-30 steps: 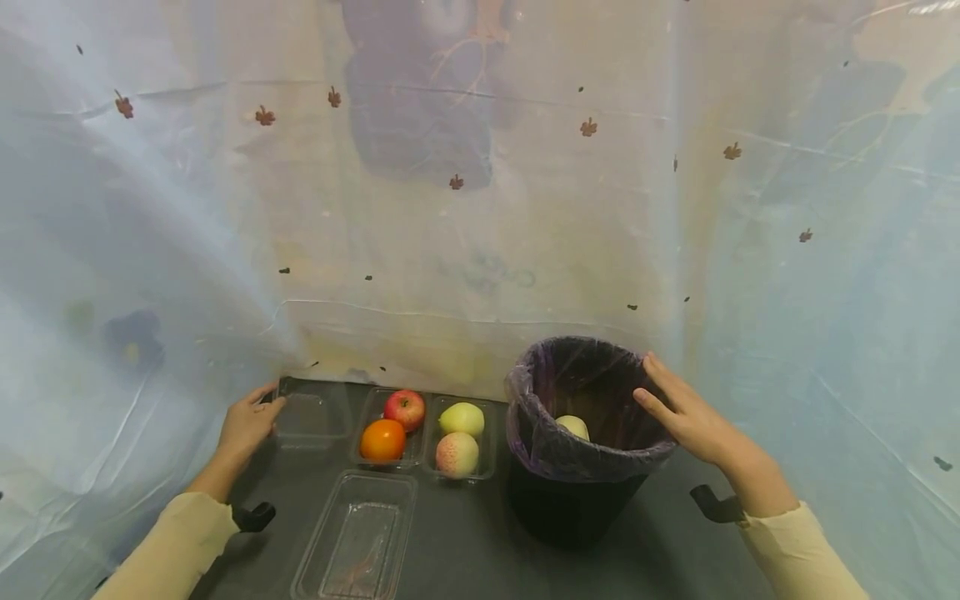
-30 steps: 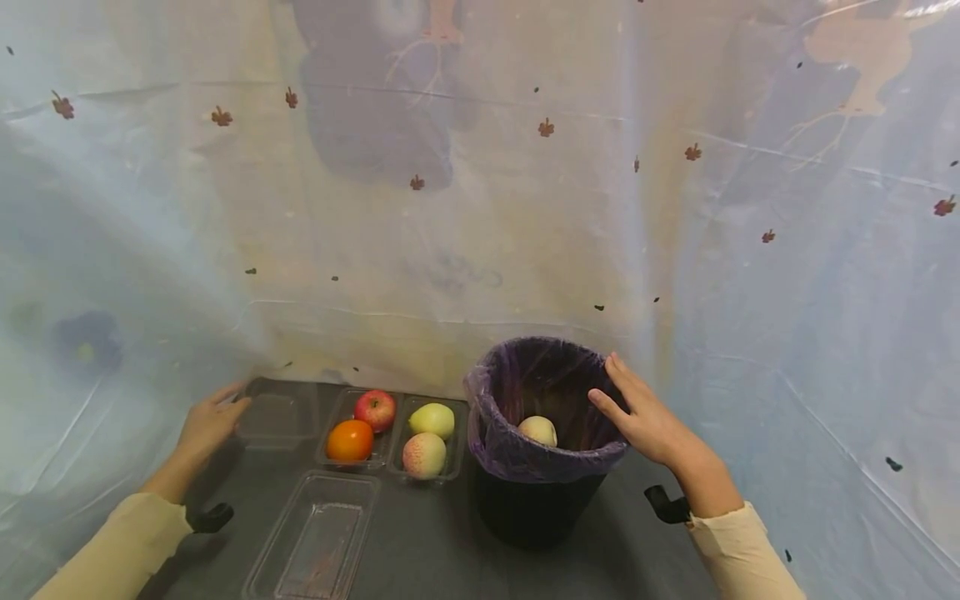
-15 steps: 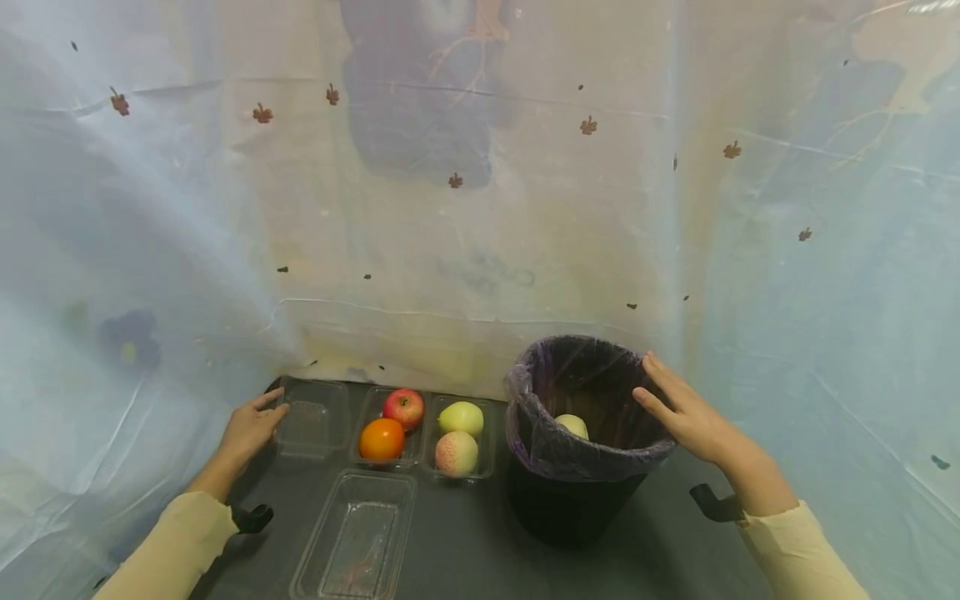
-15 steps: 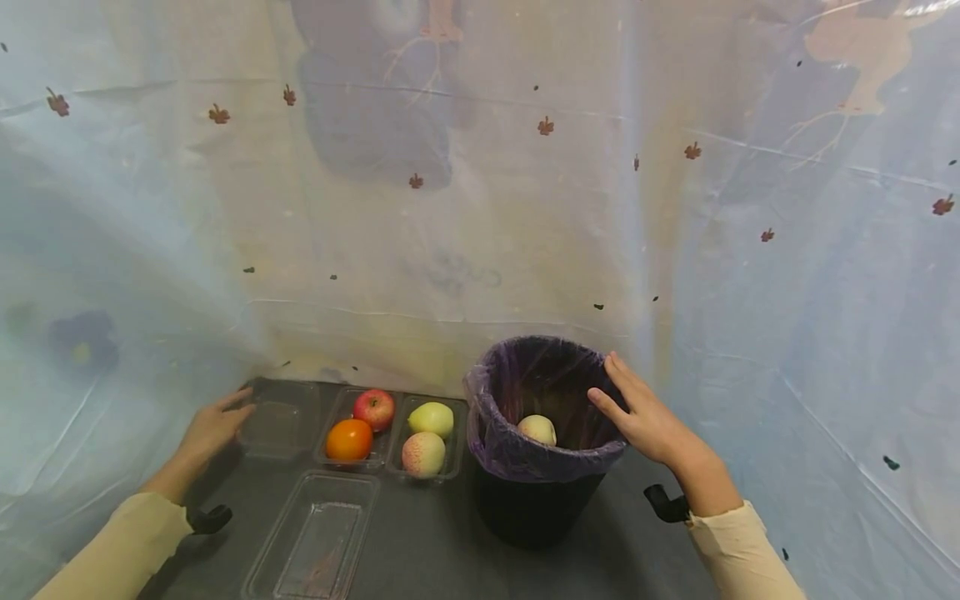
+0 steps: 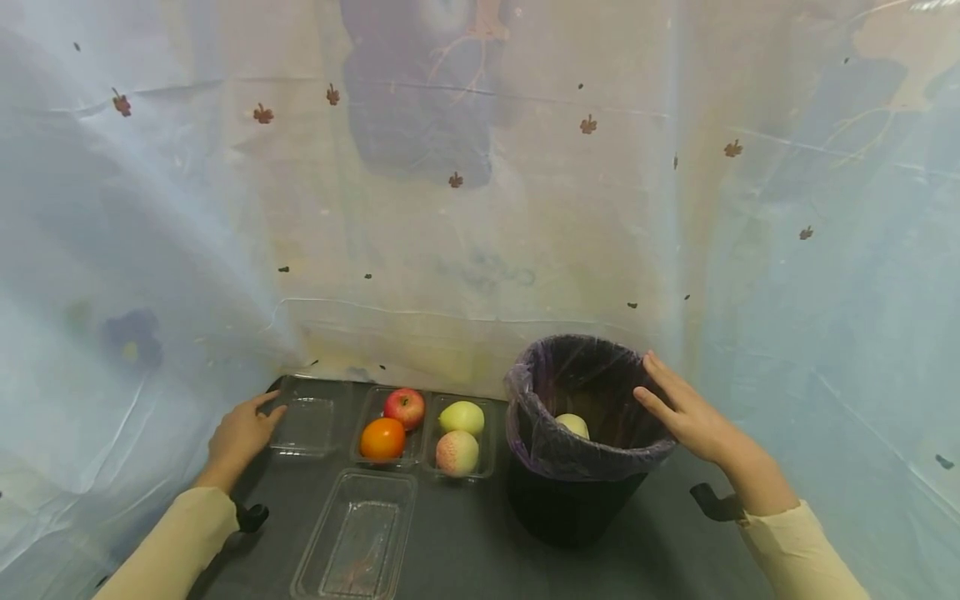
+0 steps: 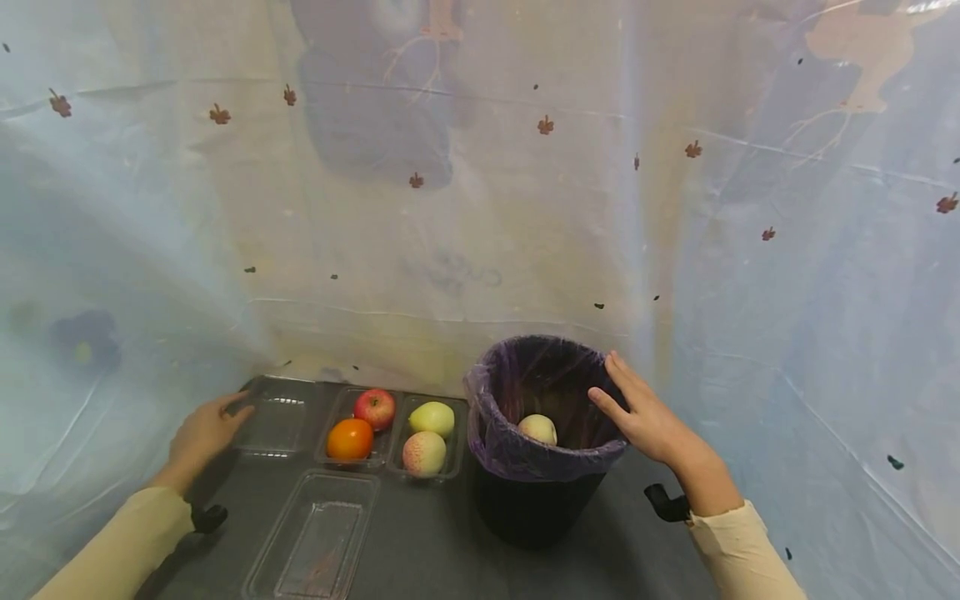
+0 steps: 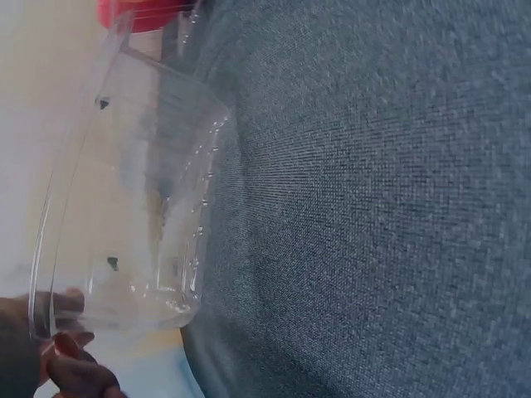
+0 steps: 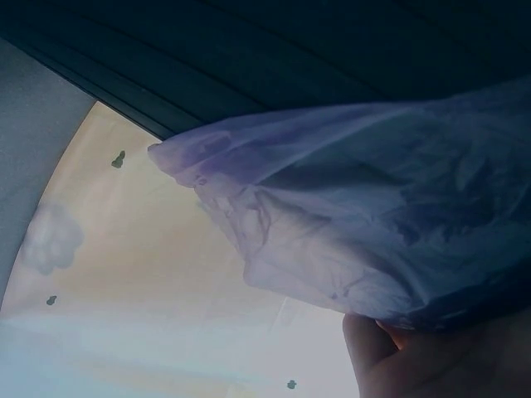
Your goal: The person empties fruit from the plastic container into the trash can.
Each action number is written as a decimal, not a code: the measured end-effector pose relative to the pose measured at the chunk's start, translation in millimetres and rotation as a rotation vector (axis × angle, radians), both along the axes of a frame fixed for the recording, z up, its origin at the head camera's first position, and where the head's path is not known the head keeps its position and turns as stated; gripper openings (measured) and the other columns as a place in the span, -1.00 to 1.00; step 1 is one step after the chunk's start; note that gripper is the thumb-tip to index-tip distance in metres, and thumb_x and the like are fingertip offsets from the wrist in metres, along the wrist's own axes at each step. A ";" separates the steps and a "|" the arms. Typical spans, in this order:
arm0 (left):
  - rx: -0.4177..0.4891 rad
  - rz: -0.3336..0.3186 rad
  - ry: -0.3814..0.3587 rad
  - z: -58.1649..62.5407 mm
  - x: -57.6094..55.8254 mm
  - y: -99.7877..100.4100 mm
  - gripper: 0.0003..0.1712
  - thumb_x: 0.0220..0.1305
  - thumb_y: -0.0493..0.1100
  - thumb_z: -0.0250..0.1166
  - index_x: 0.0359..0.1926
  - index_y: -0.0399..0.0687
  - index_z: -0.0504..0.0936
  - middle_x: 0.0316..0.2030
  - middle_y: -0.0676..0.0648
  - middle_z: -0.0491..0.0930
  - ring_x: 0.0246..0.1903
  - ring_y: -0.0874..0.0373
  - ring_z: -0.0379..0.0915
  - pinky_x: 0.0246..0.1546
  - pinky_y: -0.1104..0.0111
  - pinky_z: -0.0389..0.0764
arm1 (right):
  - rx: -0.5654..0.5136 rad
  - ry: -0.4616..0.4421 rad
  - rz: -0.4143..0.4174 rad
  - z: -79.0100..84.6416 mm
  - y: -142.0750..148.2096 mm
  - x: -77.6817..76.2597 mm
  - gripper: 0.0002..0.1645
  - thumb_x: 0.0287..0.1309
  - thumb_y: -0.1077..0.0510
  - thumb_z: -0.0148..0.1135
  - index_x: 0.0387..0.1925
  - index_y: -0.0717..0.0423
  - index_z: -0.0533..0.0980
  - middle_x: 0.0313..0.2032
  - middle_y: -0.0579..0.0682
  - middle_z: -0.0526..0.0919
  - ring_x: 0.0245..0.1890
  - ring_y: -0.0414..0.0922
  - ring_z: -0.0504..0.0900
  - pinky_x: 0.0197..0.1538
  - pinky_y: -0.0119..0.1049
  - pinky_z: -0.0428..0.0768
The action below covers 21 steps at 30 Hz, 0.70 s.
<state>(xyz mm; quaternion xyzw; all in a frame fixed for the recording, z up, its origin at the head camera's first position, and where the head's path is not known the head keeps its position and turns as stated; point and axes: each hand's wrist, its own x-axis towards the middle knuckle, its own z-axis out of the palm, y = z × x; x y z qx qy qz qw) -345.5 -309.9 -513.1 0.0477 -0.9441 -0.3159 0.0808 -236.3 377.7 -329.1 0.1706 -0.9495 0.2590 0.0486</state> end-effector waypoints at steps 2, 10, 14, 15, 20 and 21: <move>-0.026 0.040 -0.005 4.9 1.4 1.7 -0.30 0.61 0.12 0.19 0.55 -0.17 0.41 -0.28 -0.26 0.72 -0.56 -0.07 0.49 -0.64 0.13 0.44 | 0.004 0.002 0.002 0.6 -0.8 -0.2 -0.06 0.67 -0.14 0.01 0.72 0.25 -0.10 0.69 0.34 -0.20 0.65 0.43 -0.19 0.48 0.57 -0.06; -0.116 0.107 0.002 4.2 -4.8 -3.6 -0.37 0.59 0.09 0.24 0.48 -0.16 0.50 0.22 -0.51 0.57 -0.10 -0.51 0.63 -0.46 -0.13 0.57 | 0.007 0.002 0.002 0.1 -0.7 -0.7 -0.06 0.67 -0.14 0.01 0.71 0.28 -0.08 0.70 0.33 -0.21 0.65 0.44 -0.20 0.48 0.57 -0.07; -0.138 0.108 0.026 5.3 -3.6 -5.5 -0.38 0.57 0.06 0.28 0.45 -0.19 0.53 0.15 -0.52 0.61 -0.20 -0.42 0.66 -0.56 -0.04 0.55 | 0.006 0.000 -0.001 0.4 -0.8 -0.2 -0.07 0.67 -0.14 0.01 0.72 0.26 -0.09 0.70 0.31 -0.21 0.66 0.43 -0.19 0.48 0.57 -0.06; -0.143 0.109 0.036 5.6 -3.2 -5.3 -0.39 0.56 0.05 0.28 0.44 -0.21 0.54 0.13 -0.52 0.61 -0.20 -0.43 0.66 -0.57 -0.05 0.54 | 0.007 0.000 -0.002 0.4 -0.8 -0.1 -0.07 0.67 -0.14 0.00 0.72 0.25 -0.09 0.70 0.30 -0.21 0.66 0.43 -0.19 0.48 0.57 -0.06; -0.172 0.093 0.116 6.4 -2.0 -2.1 -0.42 0.52 -0.01 0.33 0.37 -0.29 0.58 0.07 -0.56 0.60 -0.16 -0.51 0.62 -0.54 -0.16 0.56 | 0.009 0.002 -0.005 0.9 -1.0 0.3 -0.07 0.67 -0.14 0.00 0.72 0.25 -0.09 0.70 0.30 -0.21 0.65 0.43 -0.19 0.48 0.57 -0.06; -0.177 0.092 0.129 6.9 -1.8 -0.9 -0.43 0.51 -0.03 0.34 0.35 -0.31 0.59 0.06 -0.57 0.58 -0.11 -0.53 0.59 -0.51 -0.21 0.57 | 0.009 0.003 -0.005 0.9 -0.9 0.5 -0.07 0.67 -0.14 0.00 0.72 0.25 -0.09 0.70 0.30 -0.21 0.65 0.43 -0.19 0.48 0.57 -0.06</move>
